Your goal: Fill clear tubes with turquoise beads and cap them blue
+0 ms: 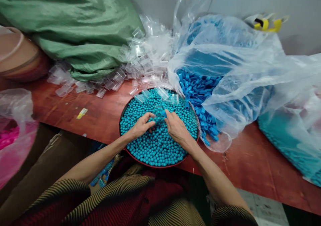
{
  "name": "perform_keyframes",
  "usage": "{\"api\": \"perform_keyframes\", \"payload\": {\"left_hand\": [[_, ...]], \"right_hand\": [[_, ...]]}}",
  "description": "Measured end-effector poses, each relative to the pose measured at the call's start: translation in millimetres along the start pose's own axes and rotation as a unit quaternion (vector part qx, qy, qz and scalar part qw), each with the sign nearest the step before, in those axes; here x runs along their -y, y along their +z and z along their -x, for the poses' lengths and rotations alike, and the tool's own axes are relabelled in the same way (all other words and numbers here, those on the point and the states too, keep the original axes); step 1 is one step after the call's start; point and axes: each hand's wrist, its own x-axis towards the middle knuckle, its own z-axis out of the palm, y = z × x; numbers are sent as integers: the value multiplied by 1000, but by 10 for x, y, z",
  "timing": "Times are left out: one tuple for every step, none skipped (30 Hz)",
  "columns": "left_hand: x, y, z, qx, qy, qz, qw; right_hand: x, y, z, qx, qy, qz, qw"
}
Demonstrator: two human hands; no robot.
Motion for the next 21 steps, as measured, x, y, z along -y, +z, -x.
{"api": "perform_keyframes", "payload": {"left_hand": [[-7, 8, 1, 4, -1, -2, 1000], [-13, 15, 4, 6, 0, -3, 1000], [-19, 21, 9, 13, 1, -2, 1000], [-25, 27, 15, 23, 3, 0, 1000], [-31, 34, 23, 33, 6, 1, 999], [-38, 40, 32, 42, 11, 1, 999], [-44, 48, 41, 44, 19, -2, 999], [-52, 56, 49, 41, 27, -5, 999], [-61, 65, 55, 33, 34, -6, 999], [-72, 74, 61, 24, 36, -1, 999], [-84, 82, 68, 18, 34, 7, 999], [-97, 87, 74, 17, 30, 16, 999], [-111, 89, 83, 19, 26, 23, 999], [-125, 88, 93, 23, 26, 26, 999], [-137, 84, 104, 26, 27, 27, 999], [-147, 77, 117, 26, 30, 29, 999], [-155, 69, 130, 25, 32, 31, 999], [-160, 62, 141, 24, 34, 33, 999], [-162, 57, 151, 22, 34, 36, 998], [-161, 56, 159, 21, 35, 40, 998], [-158, 59, 166, 18, 35, 43, 998]], "right_hand": [[9, -6, -5, -4, -3, -43, 999], [18, -14, -12, -7, -7, -84, 996], [30, -23, -20, -9, -9, -122, 992], [44, -32, -27, -10, -6, -155, 988], [61, -41, -34, -13, 2, -183, 983], [80, -49, -39, -17, 15, -205, 978], [100, -57, -43, -22, 29, -223, 974], [121, -65, -45, -27, 42, -235, 971], [141, -74, -46, -31, 52, -242, 968], [160, -83, -46, -34, 61, -246, 967], [178, -92, -44, -35, 69, -248, 966], [192, -99, -40, -32, 77, -252, 964], [204, -105, -35, -27, 85, -255, 963], [212, -108, -29, -23, 94, -260, 961], [215, -110, -23, -20, 102, -265, 959], [214, -111, -19, -20, 108, -271, 956], [208, -113, -17, -21, 109, -276, 955], [198, -116, -17, -20, 106, -281, 954], [184, -123, -20, -14, 96, -285, 953], [167, -132, -26, -4, 79, -288, 954], [150, -143, -33, 9, 57, -289, 956]]}}
